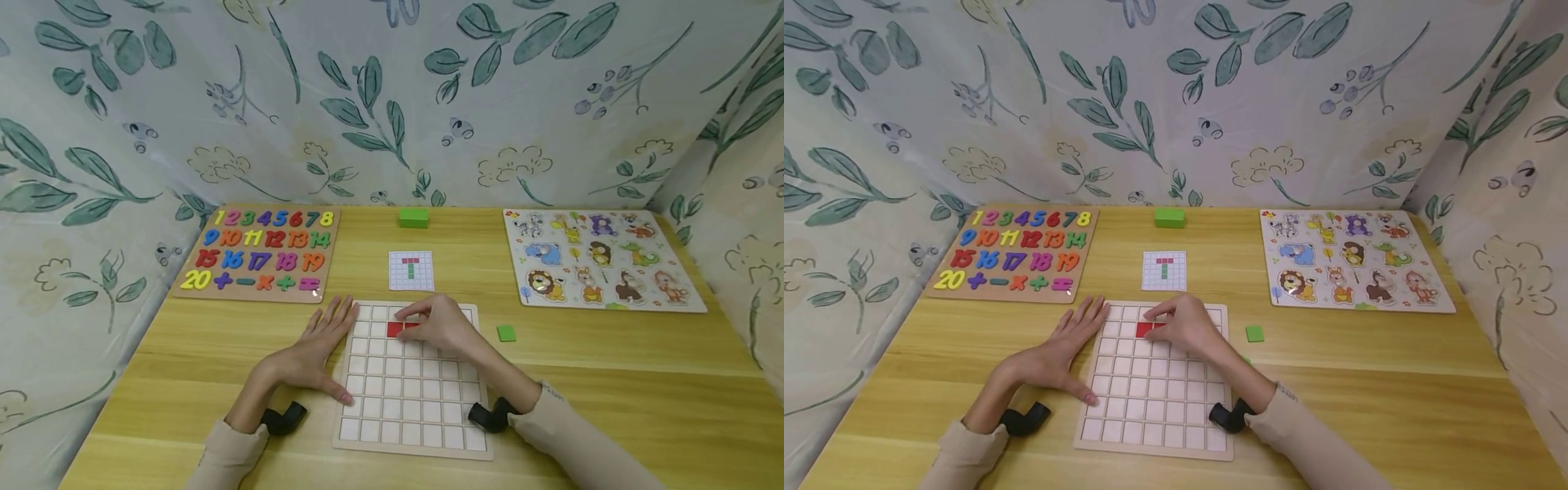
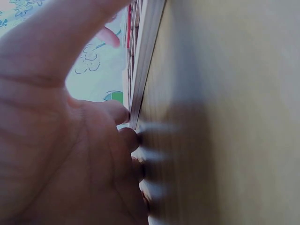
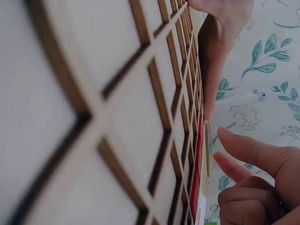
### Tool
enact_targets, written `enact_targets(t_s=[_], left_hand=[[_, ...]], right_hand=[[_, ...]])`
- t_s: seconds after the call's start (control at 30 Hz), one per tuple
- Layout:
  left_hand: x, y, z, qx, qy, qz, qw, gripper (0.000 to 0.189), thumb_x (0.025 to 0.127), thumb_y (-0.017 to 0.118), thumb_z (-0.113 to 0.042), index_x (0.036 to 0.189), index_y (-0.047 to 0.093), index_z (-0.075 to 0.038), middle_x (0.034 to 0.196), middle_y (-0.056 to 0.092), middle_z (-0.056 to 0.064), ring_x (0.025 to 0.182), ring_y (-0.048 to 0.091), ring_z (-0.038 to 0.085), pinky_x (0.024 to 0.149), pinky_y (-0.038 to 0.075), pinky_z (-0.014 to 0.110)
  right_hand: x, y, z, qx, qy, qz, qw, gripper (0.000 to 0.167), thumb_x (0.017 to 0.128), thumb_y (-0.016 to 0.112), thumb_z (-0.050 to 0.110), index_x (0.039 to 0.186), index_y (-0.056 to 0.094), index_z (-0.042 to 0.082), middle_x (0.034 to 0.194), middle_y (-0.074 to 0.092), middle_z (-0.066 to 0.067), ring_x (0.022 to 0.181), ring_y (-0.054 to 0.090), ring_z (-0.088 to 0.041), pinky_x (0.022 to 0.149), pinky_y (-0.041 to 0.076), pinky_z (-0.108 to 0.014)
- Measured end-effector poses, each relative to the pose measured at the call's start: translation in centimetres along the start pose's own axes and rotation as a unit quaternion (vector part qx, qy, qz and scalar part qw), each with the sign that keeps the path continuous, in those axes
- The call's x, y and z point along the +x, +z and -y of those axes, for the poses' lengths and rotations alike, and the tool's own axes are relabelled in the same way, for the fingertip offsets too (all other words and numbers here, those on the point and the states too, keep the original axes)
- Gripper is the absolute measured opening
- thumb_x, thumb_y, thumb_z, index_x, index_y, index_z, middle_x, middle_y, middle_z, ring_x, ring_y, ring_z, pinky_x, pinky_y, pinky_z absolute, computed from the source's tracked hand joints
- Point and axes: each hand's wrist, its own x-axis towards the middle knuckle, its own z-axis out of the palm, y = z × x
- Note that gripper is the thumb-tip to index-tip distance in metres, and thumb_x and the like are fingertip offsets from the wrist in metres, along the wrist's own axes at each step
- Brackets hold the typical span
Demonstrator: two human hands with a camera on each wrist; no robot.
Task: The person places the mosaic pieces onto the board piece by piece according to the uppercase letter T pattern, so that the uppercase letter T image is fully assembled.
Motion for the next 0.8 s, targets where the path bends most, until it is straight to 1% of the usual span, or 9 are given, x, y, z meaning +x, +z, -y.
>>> enact_targets(t_s=[0.07, 0.2, 0.3, 0.43, 0.6, 0.8], left_hand=[[0.0, 0.0, 0.0, 0.002, 0.001, -0.002, 1.0000, 0.151, 0.065, 0.094, -0.057, 0.167, -0.007, -0.012, 0.173, -0.021, 0.011, 0.159, -0.024, 0.035, 0.128, -0.013, 0.063], [0.0, 0.0, 0.1, 0.002, 0.002, -0.004, 1.0000, 0.151, 0.064, 0.094, -0.057, 0.167, -0.007, -0.012, 0.173, -0.021, 0.011, 0.160, -0.024, 0.035, 0.128, -0.013, 0.063], [0.0, 0.0, 0.1, 0.000, 0.001, -0.002, 1.0000, 0.151, 0.064, 0.094, -0.057, 0.167, -0.008, -0.013, 0.173, -0.021, 0.010, 0.159, -0.025, 0.035, 0.128, -0.013, 0.063], [0.0, 0.0, 0.1, 0.000, 0.000, -0.001, 1.0000, 0.150, 0.065, 0.094, -0.057, 0.167, -0.008, -0.013, 0.173, -0.022, 0.010, 0.159, -0.025, 0.034, 0.128, -0.013, 0.063], [0.0, 0.0, 0.1, 0.002, 0.004, -0.004, 1.0000, 0.151, 0.065, 0.094, -0.056, 0.167, -0.008, -0.012, 0.173, -0.023, 0.011, 0.159, -0.025, 0.036, 0.127, -0.013, 0.064], [0.1, 0.2, 0.1, -0.002, 0.006, -0.005, 1.0000, 0.150, 0.065, 0.094, -0.056, 0.167, -0.008, -0.012, 0.173, -0.022, 0.011, 0.159, -0.025, 0.036, 0.127, -0.013, 0.065]], right_hand=[[-0.4, -0.9, -0.1, -0.002, -0.003, 0.000, 1.0000, 0.027, 0.079, 0.090, 0.015, 0.106, 0.083, 0.015, 0.053, 0.034, 0.004, 0.051, 0.028, -0.012, 0.049, 0.023, -0.023], [-1.4, -3.3, -1.2, -0.031, -0.023, -0.006, 0.9992, 0.029, 0.086, 0.085, 0.018, 0.113, 0.080, 0.012, 0.055, 0.031, 0.004, 0.052, 0.026, -0.013, 0.049, 0.023, -0.022], [-2.5, -5.4, -2.6, -0.044, -0.023, -0.008, 0.9987, 0.030, 0.089, 0.082, 0.019, 0.118, 0.078, 0.010, 0.057, 0.031, 0.004, 0.052, 0.027, -0.012, 0.047, 0.024, -0.022], [-3.9, -7.8, -4.9, -0.051, -0.017, -0.014, 0.9985, 0.030, 0.091, 0.080, 0.020, 0.120, 0.077, 0.010, 0.059, 0.030, 0.005, 0.052, 0.027, -0.010, 0.047, 0.026, -0.022], [-5.4, -10.1, -7.6, -0.048, -0.014, -0.023, 0.9985, 0.031, 0.091, 0.080, 0.020, 0.120, 0.076, 0.009, 0.061, 0.027, 0.005, 0.052, 0.025, -0.007, 0.047, 0.028, -0.024], [-6.5, -11.9, -9.6, -0.016, -0.008, -0.010, 0.9998, 0.039, 0.088, 0.083, 0.020, 0.123, 0.073, 0.006, 0.064, 0.027, 0.005, 0.055, 0.028, -0.007, 0.051, 0.030, -0.027]])
